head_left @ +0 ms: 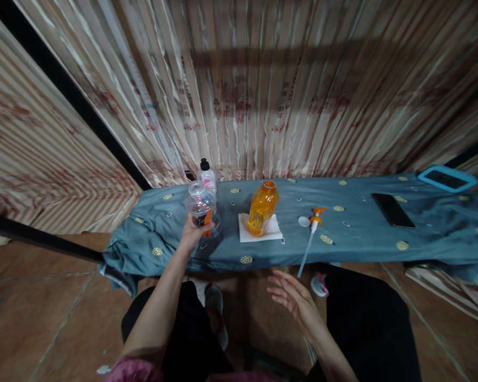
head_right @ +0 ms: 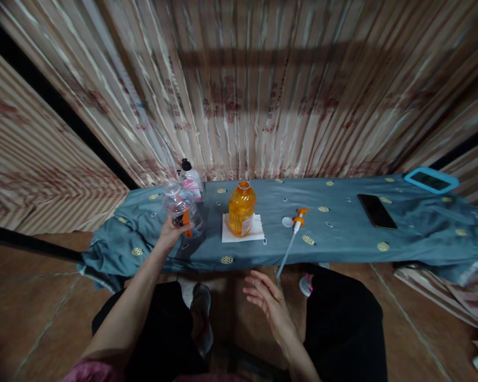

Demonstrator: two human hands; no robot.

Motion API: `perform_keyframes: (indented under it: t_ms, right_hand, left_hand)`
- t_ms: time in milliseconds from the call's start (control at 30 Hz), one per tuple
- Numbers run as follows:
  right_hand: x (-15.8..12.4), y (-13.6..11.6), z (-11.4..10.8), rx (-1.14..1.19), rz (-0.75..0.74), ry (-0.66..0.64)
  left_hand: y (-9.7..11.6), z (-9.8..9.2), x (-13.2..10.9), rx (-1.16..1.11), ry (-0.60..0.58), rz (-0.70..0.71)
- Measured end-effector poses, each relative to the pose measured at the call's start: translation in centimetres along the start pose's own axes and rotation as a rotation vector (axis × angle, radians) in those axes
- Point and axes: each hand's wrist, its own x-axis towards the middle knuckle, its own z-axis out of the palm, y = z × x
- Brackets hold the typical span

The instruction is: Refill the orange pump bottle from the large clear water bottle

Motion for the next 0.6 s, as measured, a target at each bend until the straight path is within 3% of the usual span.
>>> perform_keyframes:
  t_ms: [233,400,500,600]
  right_hand:
    - [0.9,-2.5,-4.5,-0.118,-0.084,0.089]
    - [2.4,-4.8,-7.9,-0.264,-0.133,0.135]
    - [4.8,-6.5,-9.6,-0.366,-0.152,0.201]
    - [8.3,-8.4,-10.8,-0.468,-0.197,0.307]
  left_hand:
    - [-0.4,-0.3,-1.2,0.092,0.06,0.095]
    - [-0.2,-1.8,-4.8,0.129,0.188,0.178]
    - [0.3,-2.2,-8.2,0.128,0.123,0.228]
    - [0.8,-1.4,-11.2,0.157,-0.036,0.195]
